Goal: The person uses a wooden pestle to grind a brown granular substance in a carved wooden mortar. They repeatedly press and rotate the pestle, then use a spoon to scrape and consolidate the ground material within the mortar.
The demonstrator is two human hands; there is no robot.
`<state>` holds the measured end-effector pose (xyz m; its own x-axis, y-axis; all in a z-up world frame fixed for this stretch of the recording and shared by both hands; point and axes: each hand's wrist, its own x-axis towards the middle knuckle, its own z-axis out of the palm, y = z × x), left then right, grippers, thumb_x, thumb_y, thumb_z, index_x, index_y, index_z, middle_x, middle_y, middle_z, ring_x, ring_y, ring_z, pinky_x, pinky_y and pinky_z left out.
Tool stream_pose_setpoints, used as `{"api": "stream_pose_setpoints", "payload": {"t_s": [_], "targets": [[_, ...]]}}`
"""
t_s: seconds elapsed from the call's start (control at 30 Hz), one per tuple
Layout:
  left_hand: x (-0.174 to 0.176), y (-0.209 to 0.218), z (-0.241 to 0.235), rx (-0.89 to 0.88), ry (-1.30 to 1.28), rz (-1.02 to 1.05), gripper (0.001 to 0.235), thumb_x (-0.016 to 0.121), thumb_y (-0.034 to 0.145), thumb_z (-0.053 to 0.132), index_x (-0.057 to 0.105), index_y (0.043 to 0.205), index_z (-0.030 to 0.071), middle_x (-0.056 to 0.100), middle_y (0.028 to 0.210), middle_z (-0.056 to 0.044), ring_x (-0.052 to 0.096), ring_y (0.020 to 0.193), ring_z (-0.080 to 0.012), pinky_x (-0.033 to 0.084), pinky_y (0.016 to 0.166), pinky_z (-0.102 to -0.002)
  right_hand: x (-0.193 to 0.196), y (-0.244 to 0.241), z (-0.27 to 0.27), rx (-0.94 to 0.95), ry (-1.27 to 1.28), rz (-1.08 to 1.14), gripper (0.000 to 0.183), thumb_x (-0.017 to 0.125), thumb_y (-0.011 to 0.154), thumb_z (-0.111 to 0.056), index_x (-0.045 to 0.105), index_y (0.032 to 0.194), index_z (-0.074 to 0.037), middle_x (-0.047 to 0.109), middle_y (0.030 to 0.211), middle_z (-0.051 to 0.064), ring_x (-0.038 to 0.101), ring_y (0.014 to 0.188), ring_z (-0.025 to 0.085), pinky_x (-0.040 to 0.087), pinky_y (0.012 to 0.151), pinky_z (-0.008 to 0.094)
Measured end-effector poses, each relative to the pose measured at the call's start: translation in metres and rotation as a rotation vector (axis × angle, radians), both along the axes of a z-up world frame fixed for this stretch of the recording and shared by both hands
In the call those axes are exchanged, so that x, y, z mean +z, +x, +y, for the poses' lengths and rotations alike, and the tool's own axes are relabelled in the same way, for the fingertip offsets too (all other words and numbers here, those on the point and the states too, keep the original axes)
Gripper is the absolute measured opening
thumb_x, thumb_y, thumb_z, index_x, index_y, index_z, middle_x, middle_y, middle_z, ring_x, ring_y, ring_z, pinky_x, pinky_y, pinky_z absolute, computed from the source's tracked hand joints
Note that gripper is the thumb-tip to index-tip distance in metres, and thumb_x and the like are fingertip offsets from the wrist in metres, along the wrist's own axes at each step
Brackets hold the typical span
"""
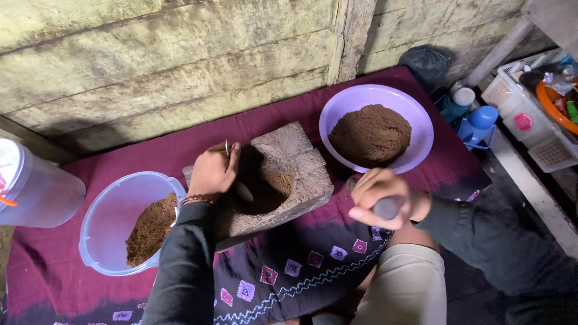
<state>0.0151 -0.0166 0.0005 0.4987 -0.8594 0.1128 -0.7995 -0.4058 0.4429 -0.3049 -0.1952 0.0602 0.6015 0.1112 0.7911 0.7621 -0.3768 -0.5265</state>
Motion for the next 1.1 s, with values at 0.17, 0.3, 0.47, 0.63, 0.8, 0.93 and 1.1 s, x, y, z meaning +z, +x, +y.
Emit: {"api": "stream_pose_setpoints", "payload": {"t_s": [0.17,0.3,0.47,0.63,0.8,0.93,1.1], "targets": [[-0.004,0.003,-0.001,-0.029,0.005,0.018,0.054,0.032,0.111,0.039,0.051,0.069,0.012,0.057,0.062,-0.005,0.056,0.048,-0.0214,0.056,0.059,-0.038,-0.018,0.002,-0.008,0.422,-0.376,0.332,0.036,0.069,0.096,-0.002,0.048,0.067,-0.006,0.043,0.060,0.004,0.040,0.047,0.021,0.034,0.046,0.036],[-0.002,0.000,-0.002,0.031,0.061,0.063,0.054,0.032,0.111,0.041,0.054,0.071,0.012,0.059,0.058,-0.005,0.057,0.046,-0.0209,0.056,0.057,-0.038,-0.078,-0.008,-0.015,0.532,-0.687,0.308,0.026,0.068,0.063,-0.008,0.047,0.078,-0.009,0.037,0.062,0.007,0.043,0.052,0.028,0.030,0.044,0.043],[0.003,-0.002,-0.002,0.017,-0.011,0.020,0.055,0.031,0.110,0.045,0.048,0.069,0.013,0.056,0.062,-0.005,0.056,0.051,-0.0215,0.053,0.058,-0.039,-0.121,-0.009,-0.026,0.557,-1.344,0.290,0.030,0.082,0.070,-0.021,0.058,0.088,-0.020,0.067,0.080,0.004,0.065,0.076,0.029,0.047,0.065,0.042],[0.005,-0.004,-0.005,0.025,0.022,0.052,0.051,0.033,0.110,0.042,0.052,0.073,0.013,0.059,0.063,-0.004,0.058,0.051,-0.0196,0.056,0.057,-0.036,-0.155,0.001,-0.046,0.486,-1.414,0.211,0.013,0.073,0.080,-0.018,0.061,0.084,-0.021,0.068,0.075,0.003,0.066,0.071,0.030,0.048,0.066,0.042],[-0.002,0.001,-0.003,0.051,0.083,0.075,0.058,0.028,0.108,0.051,0.052,0.069,0.014,0.058,0.057,-0.003,0.059,0.048,-0.0192,0.059,0.061,-0.037,-0.162,0.015,-0.057,0.525,-1.571,0.206,0.012,0.075,0.087,-0.024,0.064,0.090,-0.025,0.071,0.079,0.000,0.067,0.078,0.027,0.048,0.072,0.041],[-0.002,0.001,-0.003,0.015,0.040,0.061,0.052,0.031,0.110,0.042,0.053,0.071,0.014,0.058,0.059,-0.002,0.057,0.046,-0.0175,0.058,0.055,-0.035,-0.169,0.026,-0.066,0.463,-1.499,0.068,0.010,0.070,0.090,-0.018,0.062,0.086,-0.024,0.067,0.076,0.000,0.062,0.074,0.027,0.044,0.069,0.041],[-0.012,0.006,-0.002,0.031,0.088,0.081,0.051,0.030,0.110,0.042,0.055,0.075,0.014,0.059,0.058,-0.002,0.058,0.047,-0.0177,0.059,0.056,-0.034,-0.172,0.029,-0.070,0.368,-1.423,-0.031,0.016,0.068,0.089,-0.014,0.057,0.081,-0.020,0.063,0.072,0.001,0.057,0.069,0.025,0.040,0.062,0.039]]}}
